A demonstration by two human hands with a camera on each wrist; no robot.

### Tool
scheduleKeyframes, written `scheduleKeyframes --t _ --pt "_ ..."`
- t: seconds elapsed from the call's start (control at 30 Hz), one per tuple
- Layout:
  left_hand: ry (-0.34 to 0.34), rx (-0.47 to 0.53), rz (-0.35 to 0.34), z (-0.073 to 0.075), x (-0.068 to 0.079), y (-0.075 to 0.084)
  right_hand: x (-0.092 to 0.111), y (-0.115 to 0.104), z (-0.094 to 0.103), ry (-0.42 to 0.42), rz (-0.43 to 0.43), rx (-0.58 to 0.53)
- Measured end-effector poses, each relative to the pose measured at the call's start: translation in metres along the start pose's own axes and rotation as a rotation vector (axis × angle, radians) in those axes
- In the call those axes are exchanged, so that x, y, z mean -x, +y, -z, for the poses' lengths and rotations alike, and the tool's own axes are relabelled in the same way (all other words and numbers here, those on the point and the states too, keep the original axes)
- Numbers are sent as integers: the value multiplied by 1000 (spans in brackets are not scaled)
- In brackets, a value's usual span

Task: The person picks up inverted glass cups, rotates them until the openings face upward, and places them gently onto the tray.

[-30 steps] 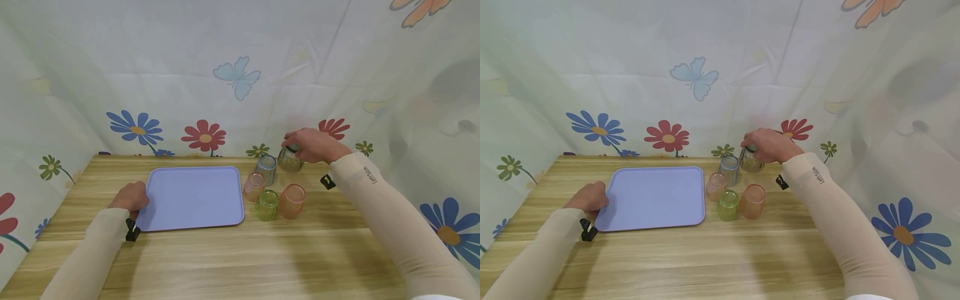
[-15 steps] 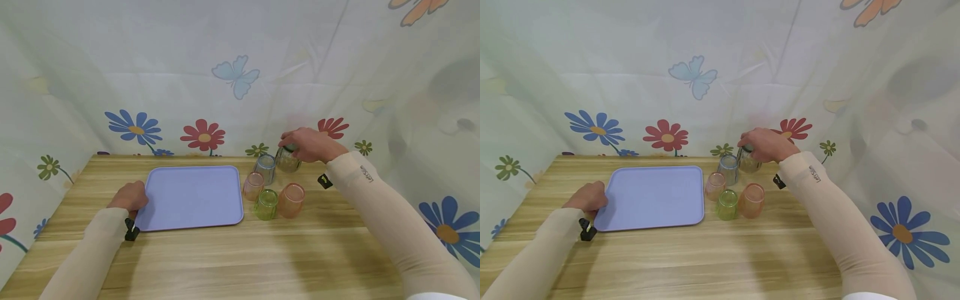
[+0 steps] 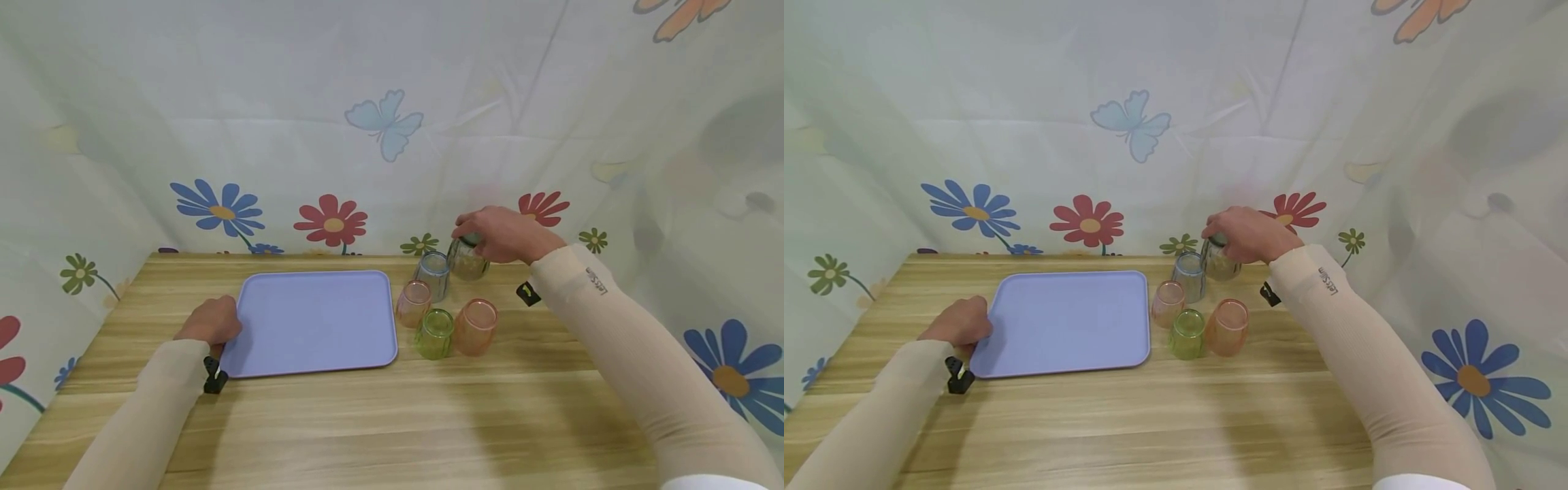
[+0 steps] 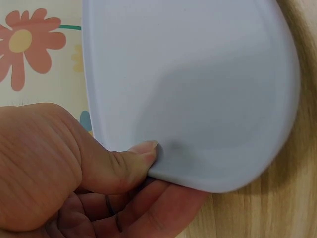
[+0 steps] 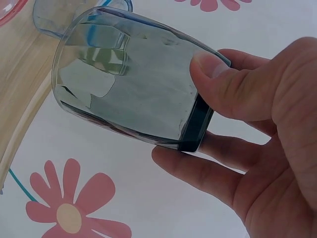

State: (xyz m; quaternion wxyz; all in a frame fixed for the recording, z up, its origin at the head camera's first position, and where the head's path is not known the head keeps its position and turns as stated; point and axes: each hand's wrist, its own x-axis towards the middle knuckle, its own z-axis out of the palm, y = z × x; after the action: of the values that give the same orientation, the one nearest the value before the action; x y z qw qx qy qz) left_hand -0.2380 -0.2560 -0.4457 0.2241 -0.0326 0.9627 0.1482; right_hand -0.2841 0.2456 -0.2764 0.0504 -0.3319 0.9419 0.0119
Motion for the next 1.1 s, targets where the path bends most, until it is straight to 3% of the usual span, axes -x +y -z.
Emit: scheduleKeyframes --t 1.1 --pt "13 18 -2 -1 0 -2 -11 -12 10 -13 29 17"
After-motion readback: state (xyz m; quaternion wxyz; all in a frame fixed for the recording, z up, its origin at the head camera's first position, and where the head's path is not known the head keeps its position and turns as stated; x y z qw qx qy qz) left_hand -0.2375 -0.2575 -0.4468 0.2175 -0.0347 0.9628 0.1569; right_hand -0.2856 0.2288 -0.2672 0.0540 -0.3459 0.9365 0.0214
